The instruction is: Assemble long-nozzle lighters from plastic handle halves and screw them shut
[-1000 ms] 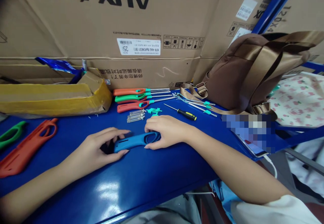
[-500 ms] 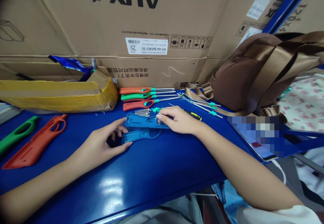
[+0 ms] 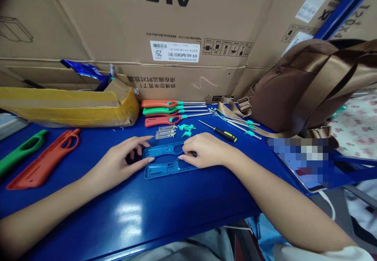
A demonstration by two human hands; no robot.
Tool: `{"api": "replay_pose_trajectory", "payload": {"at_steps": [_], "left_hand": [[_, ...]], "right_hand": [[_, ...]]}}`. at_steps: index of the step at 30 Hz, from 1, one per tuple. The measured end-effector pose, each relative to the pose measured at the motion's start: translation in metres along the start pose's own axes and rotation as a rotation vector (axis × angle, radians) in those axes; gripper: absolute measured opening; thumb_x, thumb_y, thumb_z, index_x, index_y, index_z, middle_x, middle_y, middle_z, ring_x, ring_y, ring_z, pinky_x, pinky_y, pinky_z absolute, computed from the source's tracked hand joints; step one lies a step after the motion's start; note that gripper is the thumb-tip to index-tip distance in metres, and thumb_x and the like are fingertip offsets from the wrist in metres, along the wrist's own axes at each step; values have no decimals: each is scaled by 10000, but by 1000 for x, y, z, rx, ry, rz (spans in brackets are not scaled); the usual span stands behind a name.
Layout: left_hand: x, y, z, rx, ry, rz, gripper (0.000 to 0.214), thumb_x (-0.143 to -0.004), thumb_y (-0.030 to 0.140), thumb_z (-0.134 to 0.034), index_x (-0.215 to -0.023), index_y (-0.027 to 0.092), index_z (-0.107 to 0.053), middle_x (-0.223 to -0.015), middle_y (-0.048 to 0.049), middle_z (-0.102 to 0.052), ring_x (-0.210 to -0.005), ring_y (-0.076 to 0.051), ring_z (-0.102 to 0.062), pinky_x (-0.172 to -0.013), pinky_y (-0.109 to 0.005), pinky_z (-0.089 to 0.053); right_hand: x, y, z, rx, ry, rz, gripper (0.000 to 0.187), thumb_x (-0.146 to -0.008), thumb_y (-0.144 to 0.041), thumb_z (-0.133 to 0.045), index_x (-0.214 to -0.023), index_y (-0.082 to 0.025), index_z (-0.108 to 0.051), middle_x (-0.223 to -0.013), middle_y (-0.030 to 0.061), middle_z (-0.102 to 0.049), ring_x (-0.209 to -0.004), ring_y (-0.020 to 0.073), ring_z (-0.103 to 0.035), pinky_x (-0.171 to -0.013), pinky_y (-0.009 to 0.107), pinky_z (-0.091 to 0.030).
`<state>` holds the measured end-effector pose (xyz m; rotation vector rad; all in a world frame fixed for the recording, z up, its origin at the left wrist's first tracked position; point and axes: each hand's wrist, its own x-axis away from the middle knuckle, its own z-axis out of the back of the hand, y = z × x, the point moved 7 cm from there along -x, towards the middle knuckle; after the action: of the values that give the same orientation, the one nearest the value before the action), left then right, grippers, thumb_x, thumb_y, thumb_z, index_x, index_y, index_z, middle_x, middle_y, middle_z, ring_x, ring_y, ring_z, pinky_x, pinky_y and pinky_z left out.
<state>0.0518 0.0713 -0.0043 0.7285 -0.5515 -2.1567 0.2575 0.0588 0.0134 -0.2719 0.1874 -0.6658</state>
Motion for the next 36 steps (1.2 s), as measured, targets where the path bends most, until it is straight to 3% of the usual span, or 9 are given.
{"api": "replay_pose_trajectory", "payload": {"at_steps": [4, 8, 13, 21, 24, 27, 30, 31, 36], "left_hand": [[1, 10, 4, -52, 16, -43, 368, -1001, 410, -579, -1316, 228, -632, -1139, -66, -640, -902, -185, -621, -804, -334, -558], [4, 27, 1, -130, -41, -203, 241, -978, 322, -610, -1185, 243, -706, -1227, -77, -658, -1165, -255, -577, -1034, -442, -488], [7, 31, -9, -96, -176, -247, 365, -963, 165, -527, -1293, 255, -655, -1292, -78, -657, -1222, -241, -579, -1069, -455, -483], [7, 26, -9, -103, -203, -224, 388, -972, 131, -472, -1296, 246, -650, -1295, -76, -660, -1222, -240, -587, -1068, -462, -473], [8, 29, -8, -112, -198, -242, 384, -993, 144, -469, -1322, 255, -633, -1300, -70, -660, -1230, -235, -578, -1069, -455, -459], [8, 33, -6, -127, -189, -260, 325, -1019, 211, -499, -1311, 251, -637, -1297, -69, -664, -1235, -235, -574, -1077, -451, -444], [9, 37, -6, -143, -196, -281, 316, -1012, 289, -554, -1316, 259, -636, -1298, -74, -665, -1242, -249, -574, -1086, -456, -437], [10, 38, -6, -149, -207, -292, 343, -993, 322, -588, -1329, 266, -630, -1311, -77, -659, -1254, -261, -568, -1088, -462, -437], [12, 39, -8, -209, -240, -308, 569, -845, 463, -740, -1368, 281, -609, -1386, -96, -617, -1301, -333, -532, -1084, -514, -442]], "right_hand": [[4, 0, 11, 47, 90, -9, 202, -949, -399, -629, -929, -199, -648, -936, 25, -669, -793, 155, -612, -695, 273, -437], [6, -4, 12, 63, 94, 5, 331, -912, -358, -673, -1212, -224, -643, -1232, 75, -661, -1066, 221, -657, -870, 336, -515], [0, -3, 3, 67, 80, 16, 131, -967, -301, -602, -1000, -207, -686, -1095, 62, -699, -951, 207, -670, -819, 343, -530], [0, 0, 10, 54, 162, 4, 217, -1002, -403, -585, -976, -212, -685, -1018, 52, -719, -937, 192, -674, -806, 303, -510], [8, 16, 35, 170, 315, -154, 230, -1010, -395, -556, -973, -213, -692, -1002, 59, -726, -966, 210, -675, -843, 320, -497], [28, 44, 66, 358, 441, -467, 226, -982, -371, -546, -911, -216, -694, -1032, 72, -736, -990, 250, -670, -793, 336, -481], [60, 85, 82, 422, 303, -925, 154, -896, -349, -609, -918, -236, -711, -1078, 72, -743, -966, 271, -676, -667, 314, -436], [71, 95, 87, 418, 292, -1011, 131, -862, -309, -624, -907, -229, -717, -1017, 79, -752, -915, 274, -681, -636, 312, -422], [105, 131, 95, 354, 194, -1199, 84, -762, -205, -655, -787, -220, -733, -887, 85, -760, -745, 248, -673, -573, 301, -413]]}}
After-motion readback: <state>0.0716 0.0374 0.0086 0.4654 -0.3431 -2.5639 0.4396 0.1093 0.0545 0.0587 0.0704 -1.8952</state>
